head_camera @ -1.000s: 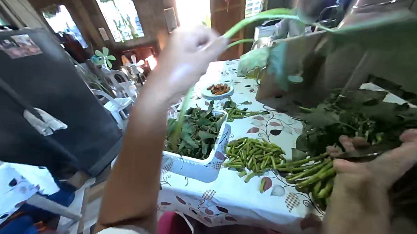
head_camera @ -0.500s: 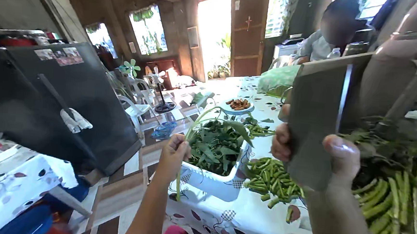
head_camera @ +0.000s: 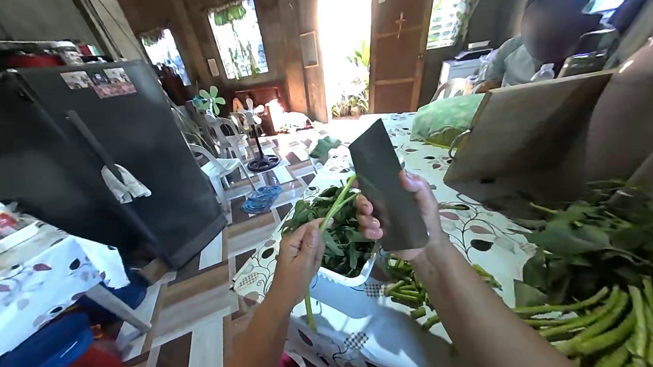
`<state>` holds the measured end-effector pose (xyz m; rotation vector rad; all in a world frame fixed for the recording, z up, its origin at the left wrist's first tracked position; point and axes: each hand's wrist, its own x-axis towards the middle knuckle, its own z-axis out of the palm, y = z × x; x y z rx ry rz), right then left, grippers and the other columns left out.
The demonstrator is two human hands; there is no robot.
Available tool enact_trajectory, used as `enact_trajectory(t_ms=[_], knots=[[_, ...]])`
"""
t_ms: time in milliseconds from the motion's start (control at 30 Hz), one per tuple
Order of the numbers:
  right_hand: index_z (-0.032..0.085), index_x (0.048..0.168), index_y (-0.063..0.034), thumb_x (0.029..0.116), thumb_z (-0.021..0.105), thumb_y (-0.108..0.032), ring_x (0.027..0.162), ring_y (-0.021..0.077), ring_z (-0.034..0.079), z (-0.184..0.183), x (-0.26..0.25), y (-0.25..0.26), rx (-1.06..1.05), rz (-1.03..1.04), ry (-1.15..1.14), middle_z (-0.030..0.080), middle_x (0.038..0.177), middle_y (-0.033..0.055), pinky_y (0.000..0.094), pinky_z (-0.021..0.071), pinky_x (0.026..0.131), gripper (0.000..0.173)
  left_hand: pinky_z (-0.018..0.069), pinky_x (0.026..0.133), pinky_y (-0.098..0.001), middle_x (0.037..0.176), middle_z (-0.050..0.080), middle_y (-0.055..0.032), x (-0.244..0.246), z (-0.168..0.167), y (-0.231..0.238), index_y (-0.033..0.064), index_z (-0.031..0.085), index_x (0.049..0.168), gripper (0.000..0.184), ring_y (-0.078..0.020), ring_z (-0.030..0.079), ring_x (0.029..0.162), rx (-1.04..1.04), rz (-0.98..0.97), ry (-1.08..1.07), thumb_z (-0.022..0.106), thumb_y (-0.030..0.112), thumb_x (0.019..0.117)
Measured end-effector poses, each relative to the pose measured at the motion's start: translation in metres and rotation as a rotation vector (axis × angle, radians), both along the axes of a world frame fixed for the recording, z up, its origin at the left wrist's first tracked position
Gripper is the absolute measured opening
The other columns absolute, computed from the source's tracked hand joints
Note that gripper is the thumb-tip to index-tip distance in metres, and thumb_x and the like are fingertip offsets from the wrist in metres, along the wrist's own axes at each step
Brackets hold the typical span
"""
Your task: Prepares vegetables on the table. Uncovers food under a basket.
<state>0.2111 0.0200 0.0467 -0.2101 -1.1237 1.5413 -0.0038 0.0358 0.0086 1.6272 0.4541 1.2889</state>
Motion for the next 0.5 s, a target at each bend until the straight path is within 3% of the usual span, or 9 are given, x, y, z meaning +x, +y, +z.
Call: enact_trajectory(t_ms=[67, 200, 267, 333, 433, 500], knots=[[0.059, 0.122, -0.0131, 0.0811, 0.071, -0.064, 0.059, 0.008, 0.06, -0.004, 0.001, 0.002, 0.049, 0.026, 0.005, 0.061, 0.079, -0.001, 0.0213, 0.0529, 0.054, 0.066, 0.0384, 0.046, -0.0121, 0.069, 0.053, 0.0101, -0.001, -0.002, -0.001, -0.0001, 0.065, 0.121, 0.03, 0.0035, 0.043, 0.05, 0.03, -0.011, 0.056, 0.041, 0.013, 0.1083], [0.058, 0.123, -0.0141, 0.0787, 0.075, -0.061, 0.059, 0.0065, 0.061, -0.014, 0.0, 0.002, 0.04, 0.05, -0.04, 0.063, 0.081, -0.0018, 0.0195, 0.054, 0.055, 0.067, 0.0572, 0.06, -0.0212, 0.094, 0.069, 0.0003, 0.003, 0.003, 0.0, -0.0048, 0.059, 0.126, 0.032, -0.0048, 0.063, 0.065, -0.073, -0.074, 0.104, 0.038, 0.01, 0.1071], [0.057, 0.121, -0.0139, 0.0808, 0.074, -0.06, 0.058, 0.0043, 0.059, -0.017, -0.003, 0.0, 0.035, 0.034, -0.081, 0.062, 0.079, -0.003, 0.0172, 0.0524, 0.055, 0.063, 0.0574, 0.058, -0.0212, 0.091, 0.07, -0.0026, 0.011, 0.009, 0.001, -0.0032, 0.059, 0.122, 0.029, -0.0066, 0.064, 0.061, -0.161, -0.116, 0.064, 0.039, 0.011, 0.1079], [0.058, 0.117, -0.0144, 0.0808, 0.074, -0.06, 0.058, 0.0018, 0.057, -0.018, -0.001, -0.003, 0.043, 0.0, -0.147, 0.06, 0.079, -0.0049, 0.0147, 0.0499, 0.054, 0.06, 0.0523, 0.052, -0.0174, 0.079, 0.065, -0.0003, 0.017, 0.012, 0.002, -0.0017, 0.062, 0.113, 0.023, -0.0038, 0.057, 0.054, -0.169, -0.095, 0.043, 0.042, 0.009, 0.1071], [0.061, 0.109, -0.0145, 0.0793, 0.075, -0.06, 0.059, 0.0024, 0.058, -0.009, 0.016, -0.01, 0.081, -0.046, -0.135, 0.061, 0.079, -0.0047, 0.0161, 0.0505, 0.055, 0.056, 0.0483, 0.049, -0.0161, 0.07, 0.059, 0.0026, 0.017, 0.013, 0.007, -0.0019, 0.064, 0.109, 0.021, -0.0023, 0.053, 0.051, -0.115, -0.039, 0.013, 0.045, 0.005, 0.1048], [0.059, 0.129, -0.012, 0.079, 0.075, -0.06, 0.061, 0.0063, 0.06, 0.0, 0.031, -0.014, 0.16, -0.063, -0.041, 0.063, 0.082, -0.0016, 0.0202, 0.0533, 0.056, 0.071, 0.0478, 0.048, -0.0159, 0.069, 0.059, 0.0033, 0.01, 0.011, 0.013, -0.0019, 0.065, 0.112, 0.022, -0.0019, 0.052, 0.051, -0.084, -0.038, -0.003, 0.045, 0.004, 0.1044]])
